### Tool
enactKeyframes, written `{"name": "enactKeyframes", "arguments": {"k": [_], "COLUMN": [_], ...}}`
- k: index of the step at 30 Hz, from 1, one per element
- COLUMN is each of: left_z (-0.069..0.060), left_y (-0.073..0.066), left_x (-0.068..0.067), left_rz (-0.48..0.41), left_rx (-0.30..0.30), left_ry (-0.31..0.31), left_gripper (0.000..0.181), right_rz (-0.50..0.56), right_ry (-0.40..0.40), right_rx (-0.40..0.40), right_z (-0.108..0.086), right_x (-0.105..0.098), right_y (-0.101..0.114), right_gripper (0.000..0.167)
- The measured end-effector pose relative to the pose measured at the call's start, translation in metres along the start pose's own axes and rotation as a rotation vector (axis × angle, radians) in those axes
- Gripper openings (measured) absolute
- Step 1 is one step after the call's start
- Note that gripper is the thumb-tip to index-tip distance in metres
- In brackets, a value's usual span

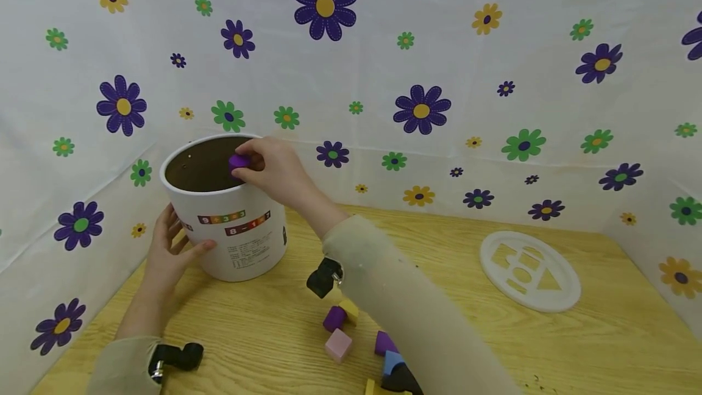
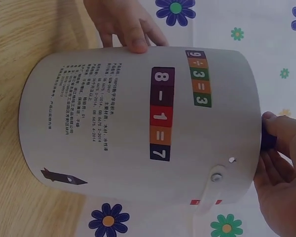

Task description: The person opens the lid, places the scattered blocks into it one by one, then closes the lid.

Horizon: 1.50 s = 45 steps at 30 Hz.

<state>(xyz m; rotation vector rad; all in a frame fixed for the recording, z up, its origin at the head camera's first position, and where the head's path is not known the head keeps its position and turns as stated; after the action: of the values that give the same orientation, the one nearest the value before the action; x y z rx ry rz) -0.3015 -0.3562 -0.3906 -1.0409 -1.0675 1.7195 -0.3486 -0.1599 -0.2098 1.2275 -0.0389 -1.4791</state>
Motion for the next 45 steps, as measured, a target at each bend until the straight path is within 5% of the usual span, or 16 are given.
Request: {"name": "enactKeyframes", "arguments": {"k": [30,40,45], "left_z": [-0.004,-0.003,-0.002], "left_y": [-0.003,-0.001,0.002], "left_x": [-0.001,-0.001,0.0], "left_rz": [-0.009,0.004,-0.009], "left_rx": [0.013,0.013,0.014], "left_ry": [0.0,0.006,0.0], "left_gripper": [0.092,0.092,0.092], "right_rz": [0.035,0.046,0.12], "right_ry": [0.029,-0.046,-0.005], "right_rx": [0.081,-0.021,-0.069], "right_z": [-0.002,-0.015,-0.038], "right_x": [0.013,-0.001,-0.015], "right_y": [-0.011,0.004,0.01], "right_gripper": [0.037,0.032,0.033]}}
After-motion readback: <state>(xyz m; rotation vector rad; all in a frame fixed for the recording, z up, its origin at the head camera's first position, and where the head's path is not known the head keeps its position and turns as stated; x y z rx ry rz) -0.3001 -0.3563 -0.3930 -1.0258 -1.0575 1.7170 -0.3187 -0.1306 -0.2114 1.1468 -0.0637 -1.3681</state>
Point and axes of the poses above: each hand's wrist, its own z-axis towards the middle knuckle, its own x-axis out of the palm, y = z × x, the point moved 10 cm from there along z, towards the middle knuckle, and after that the axes turned 1 degree about z, right-handed, at the moved point
